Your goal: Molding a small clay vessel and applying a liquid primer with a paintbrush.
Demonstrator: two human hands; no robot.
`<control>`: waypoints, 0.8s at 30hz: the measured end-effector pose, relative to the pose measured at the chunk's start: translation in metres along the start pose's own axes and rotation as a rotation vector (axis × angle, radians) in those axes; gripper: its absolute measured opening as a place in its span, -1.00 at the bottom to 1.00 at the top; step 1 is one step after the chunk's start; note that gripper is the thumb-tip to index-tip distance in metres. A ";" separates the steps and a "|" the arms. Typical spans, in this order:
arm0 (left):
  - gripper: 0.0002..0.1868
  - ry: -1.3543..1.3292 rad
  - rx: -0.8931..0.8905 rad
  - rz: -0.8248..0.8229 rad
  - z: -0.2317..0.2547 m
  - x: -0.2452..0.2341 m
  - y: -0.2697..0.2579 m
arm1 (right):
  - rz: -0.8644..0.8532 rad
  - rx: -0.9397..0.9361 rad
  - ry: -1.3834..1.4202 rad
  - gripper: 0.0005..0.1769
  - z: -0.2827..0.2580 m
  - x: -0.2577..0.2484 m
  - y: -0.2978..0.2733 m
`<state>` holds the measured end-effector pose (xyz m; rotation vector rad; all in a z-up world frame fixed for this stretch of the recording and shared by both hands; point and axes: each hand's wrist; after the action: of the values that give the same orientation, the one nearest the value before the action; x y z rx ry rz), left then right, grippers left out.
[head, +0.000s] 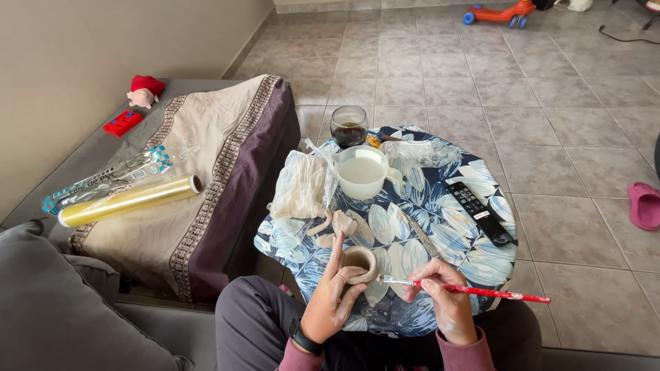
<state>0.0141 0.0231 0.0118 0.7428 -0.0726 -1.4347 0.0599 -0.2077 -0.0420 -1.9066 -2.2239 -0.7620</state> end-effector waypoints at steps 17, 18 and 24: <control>-0.86 0.012 0.054 0.086 0.007 0.004 0.001 | 0.022 0.013 -0.018 -0.87 -0.004 0.003 -0.001; -0.87 0.021 0.052 0.071 0.009 0.003 0.001 | 0.021 0.009 -0.018 -0.87 -0.005 0.003 -0.001; -0.73 -0.050 0.028 -0.027 0.010 -0.006 0.002 | 0.007 0.001 -0.016 -0.87 -0.005 0.004 -0.001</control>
<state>0.0099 0.0246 0.0225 0.7333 -0.1215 -1.4803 0.0573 -0.2064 -0.0361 -1.9257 -2.2249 -0.7481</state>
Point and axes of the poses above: each hand's wrist, its own y-axis towards the middle knuckle, its own x-axis out of the palm, z = x × y, and after that the axes turned 6 degrees about z, right-handed
